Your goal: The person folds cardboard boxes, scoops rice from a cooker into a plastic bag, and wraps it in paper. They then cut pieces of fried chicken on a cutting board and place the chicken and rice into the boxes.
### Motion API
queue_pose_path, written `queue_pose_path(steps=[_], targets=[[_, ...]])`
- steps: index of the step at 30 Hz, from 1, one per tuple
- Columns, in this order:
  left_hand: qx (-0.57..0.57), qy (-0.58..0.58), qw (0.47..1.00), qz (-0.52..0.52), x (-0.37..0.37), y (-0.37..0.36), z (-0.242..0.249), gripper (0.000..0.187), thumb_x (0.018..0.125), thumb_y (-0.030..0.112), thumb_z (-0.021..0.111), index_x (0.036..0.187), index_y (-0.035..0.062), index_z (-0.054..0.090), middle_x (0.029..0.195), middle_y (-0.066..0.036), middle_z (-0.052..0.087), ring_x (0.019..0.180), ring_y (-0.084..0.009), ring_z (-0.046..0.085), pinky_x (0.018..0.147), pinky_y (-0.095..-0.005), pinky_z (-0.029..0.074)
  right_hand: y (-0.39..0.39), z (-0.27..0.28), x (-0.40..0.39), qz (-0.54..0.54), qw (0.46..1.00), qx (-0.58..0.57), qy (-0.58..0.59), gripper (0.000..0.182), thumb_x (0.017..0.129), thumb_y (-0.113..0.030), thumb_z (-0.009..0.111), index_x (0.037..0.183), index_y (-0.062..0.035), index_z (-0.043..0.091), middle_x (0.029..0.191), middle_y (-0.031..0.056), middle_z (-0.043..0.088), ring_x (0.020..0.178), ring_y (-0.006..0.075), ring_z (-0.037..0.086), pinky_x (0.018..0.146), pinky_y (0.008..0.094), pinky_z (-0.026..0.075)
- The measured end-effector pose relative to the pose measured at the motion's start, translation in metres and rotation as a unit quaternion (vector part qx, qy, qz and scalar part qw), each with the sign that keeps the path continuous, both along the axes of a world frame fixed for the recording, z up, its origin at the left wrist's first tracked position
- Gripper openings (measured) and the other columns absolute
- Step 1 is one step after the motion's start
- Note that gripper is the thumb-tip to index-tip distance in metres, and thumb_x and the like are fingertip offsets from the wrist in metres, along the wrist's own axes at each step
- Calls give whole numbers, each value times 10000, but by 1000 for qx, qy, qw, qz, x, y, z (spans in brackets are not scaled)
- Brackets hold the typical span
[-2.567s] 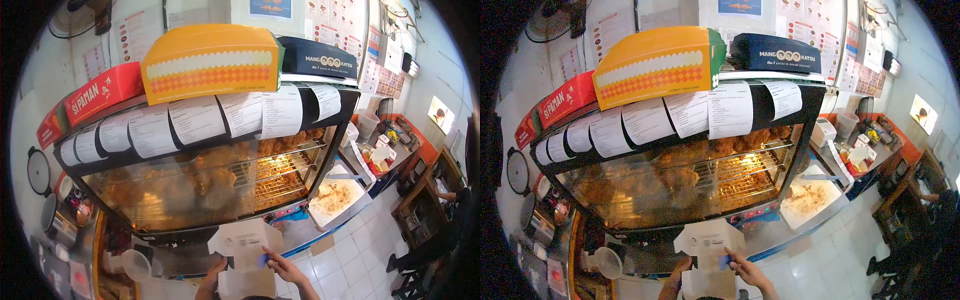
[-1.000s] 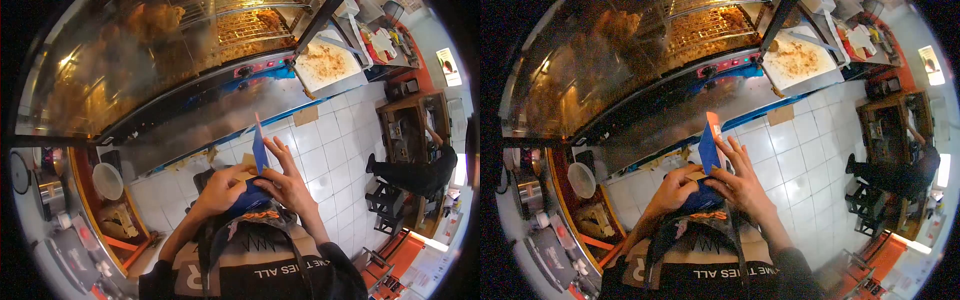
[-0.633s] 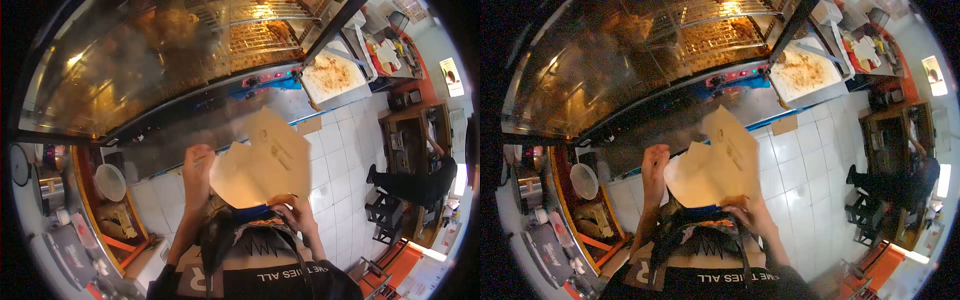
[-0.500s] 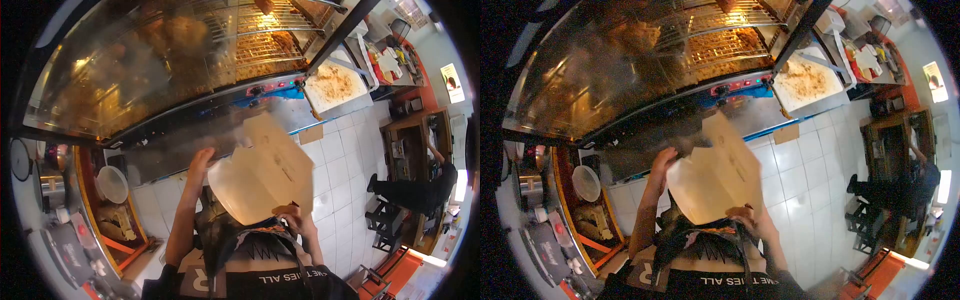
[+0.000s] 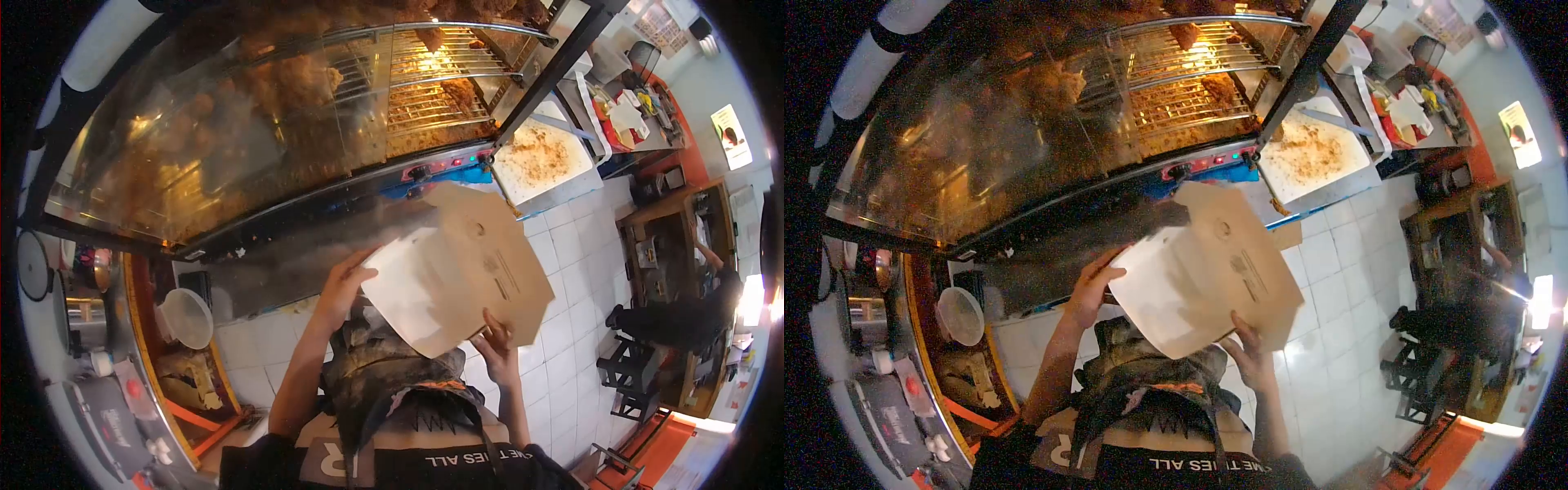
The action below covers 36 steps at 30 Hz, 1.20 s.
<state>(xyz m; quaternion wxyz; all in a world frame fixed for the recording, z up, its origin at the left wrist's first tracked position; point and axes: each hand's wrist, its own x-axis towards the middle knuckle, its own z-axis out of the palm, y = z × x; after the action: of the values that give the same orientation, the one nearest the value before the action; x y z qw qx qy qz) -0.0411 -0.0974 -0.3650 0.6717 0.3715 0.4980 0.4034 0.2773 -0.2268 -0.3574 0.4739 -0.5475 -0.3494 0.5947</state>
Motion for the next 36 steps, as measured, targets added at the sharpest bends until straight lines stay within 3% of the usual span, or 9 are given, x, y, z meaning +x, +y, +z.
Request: queue_pose_path(steps=[4,6,8,10,18,26,29,31,36], targets=[[-34,42,993,106,9,-17,4,398,924,187,634,1270,0,691,1095,-61,721,975,-142,648,917,-287,473,-18,14,1,-12,994,64,83,524,981,-133,688,1440,49,512,1568,194,424,1469,327,393,1205,473,346],[-65,1,987,149,12,-23,-3,378,913,182,647,1222,-29,701,1024,-57,725,972,-133,646,847,-269,494,-12,43,-16,-72,994,78,41,429,981,-178,681,1370,-16,606,1433,216,579,1369,318,533,1098,444,466],[-79,26,978,191,9,-22,-5,345,914,153,640,1206,-18,704,979,-56,722,969,-131,646,761,-254,509,2,84,-19,148,885,-127,-423,284,982,-172,656,1249,-81,695,1136,209,729,1099,324,709,878,423,565],[-16,104,976,188,3,-24,-12,336,930,141,625,1223,-6,704,978,-66,718,966,-135,648,732,-253,511,-9,92,5,316,873,-128,-349,216,974,-209,679,1140,-79,723,849,173,734,709,348,714,707,434,556],[214,236,948,0,20,-23,41,346,1008,66,565,1338,53,667,1159,-157,696,969,-186,652,863,-307,502,120,82,-86,58,879,217,-422,220,913,-63,694,1133,-59,690,1166,129,706,990,360,684,803,414,567],[308,268,913,-16,18,-37,33,274,1031,62,560,1248,111,720,1388,-197,581,992,-257,670,852,-330,521,135,51,-67,17,956,135,-261,240,906,49,629,1130,-14,691,948,125,769,751,183,732,696,315,576],[301,269,915,-11,17,-38,36,279,1024,54,568,1242,124,729,1412,-204,563,1003,-254,675,846,-344,532,130,52,-72,29,970,63,-233,244,914,42,628,1142,-18,693,1016,133,762,840,232,743,756,333,578],[294,263,919,1,18,-37,38,281,1019,49,571,1236,123,733,1408,-203,567,999,-253,680,843,-349,537,129,48,-67,116,873,298,-367,214,916,30,655,1110,-29,722,1057,139,744,943,282,732,817,338,584],[349,373,860,-13,12,-38,23,290,970,11,608,1186,125,765,1384,-200,593,998,-309,711,854,-359,560,128,43,-65,185,849,320,-377,295,917,55,578,1169,-36,701,1139,171,713,1038,367,698,902,427,554]])
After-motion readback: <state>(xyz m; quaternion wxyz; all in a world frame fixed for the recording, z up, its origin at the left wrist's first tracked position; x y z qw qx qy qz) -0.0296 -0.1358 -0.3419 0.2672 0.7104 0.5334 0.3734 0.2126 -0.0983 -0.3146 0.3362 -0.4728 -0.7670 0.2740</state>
